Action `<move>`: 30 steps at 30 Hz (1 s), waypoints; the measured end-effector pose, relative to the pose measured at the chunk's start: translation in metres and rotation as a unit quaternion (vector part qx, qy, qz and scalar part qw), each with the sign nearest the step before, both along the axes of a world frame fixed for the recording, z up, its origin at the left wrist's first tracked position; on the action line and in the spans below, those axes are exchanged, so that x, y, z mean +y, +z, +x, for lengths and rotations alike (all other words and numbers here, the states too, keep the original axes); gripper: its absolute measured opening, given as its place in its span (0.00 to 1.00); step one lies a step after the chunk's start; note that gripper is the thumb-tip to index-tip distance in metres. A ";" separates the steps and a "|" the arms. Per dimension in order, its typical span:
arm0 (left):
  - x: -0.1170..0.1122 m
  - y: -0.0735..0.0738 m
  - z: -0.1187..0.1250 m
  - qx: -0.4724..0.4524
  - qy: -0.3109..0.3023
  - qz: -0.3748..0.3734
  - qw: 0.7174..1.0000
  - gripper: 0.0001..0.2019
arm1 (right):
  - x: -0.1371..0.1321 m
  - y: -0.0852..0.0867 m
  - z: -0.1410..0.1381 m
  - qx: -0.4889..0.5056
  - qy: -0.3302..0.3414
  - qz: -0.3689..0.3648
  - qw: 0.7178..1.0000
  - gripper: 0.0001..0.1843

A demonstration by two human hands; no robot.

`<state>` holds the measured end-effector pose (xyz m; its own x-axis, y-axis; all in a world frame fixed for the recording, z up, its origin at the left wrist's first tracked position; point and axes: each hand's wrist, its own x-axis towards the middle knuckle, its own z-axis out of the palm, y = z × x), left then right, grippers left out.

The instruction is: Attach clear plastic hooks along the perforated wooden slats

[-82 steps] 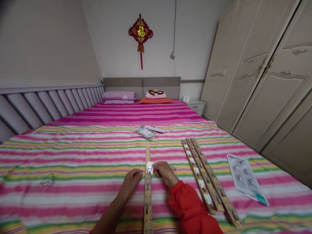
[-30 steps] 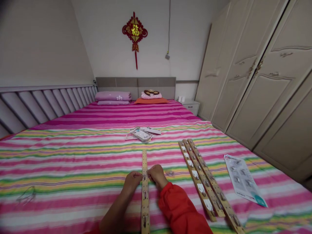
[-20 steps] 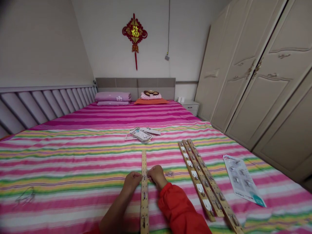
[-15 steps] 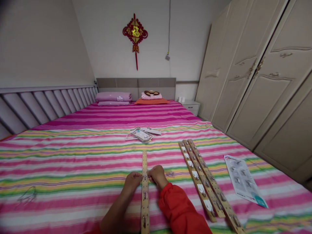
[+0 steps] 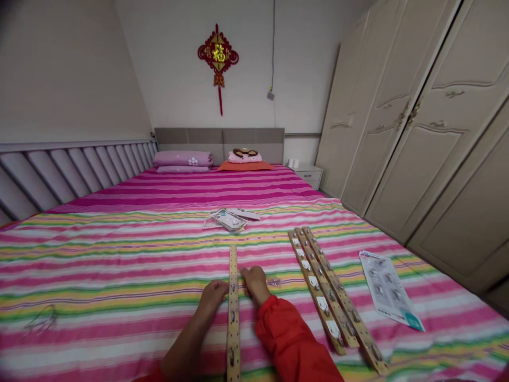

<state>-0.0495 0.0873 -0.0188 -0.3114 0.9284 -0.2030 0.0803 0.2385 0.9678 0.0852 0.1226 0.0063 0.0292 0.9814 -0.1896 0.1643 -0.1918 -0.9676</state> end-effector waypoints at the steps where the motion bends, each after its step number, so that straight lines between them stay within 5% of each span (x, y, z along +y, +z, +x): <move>1: -0.002 0.002 0.000 -0.014 0.003 0.004 1.000 0.10 | -0.001 0.006 0.007 -0.003 -0.016 0.024 1.000 0.24; 6: -0.023 0.012 -0.007 -0.072 0.020 0.047 0.996 0.18 | -0.020 0.027 0.071 0.000 -0.117 0.128 0.985 0.23; 11: -0.052 0.021 -0.010 -0.101 0.035 0.077 0.991 0.20 | -0.046 0.013 0.122 -0.044 -0.165 0.170 0.971 0.17; 16: -0.073 0.031 -0.007 -0.113 0.019 0.092 0.989 0.20 | -0.047 -0.002 0.117 -0.086 -0.132 0.186 0.970 0.08; 21: -0.087 0.046 -0.003 -0.098 -0.027 0.082 0.991 0.20 | -0.034 -0.007 0.108 -0.125 -0.125 0.195 0.965 0.18; 30: -0.099 0.059 0.012 -0.079 -0.065 0.068 0.992 0.21 | -0.039 -0.017 0.106 -0.142 -0.129 0.197 0.961 0.05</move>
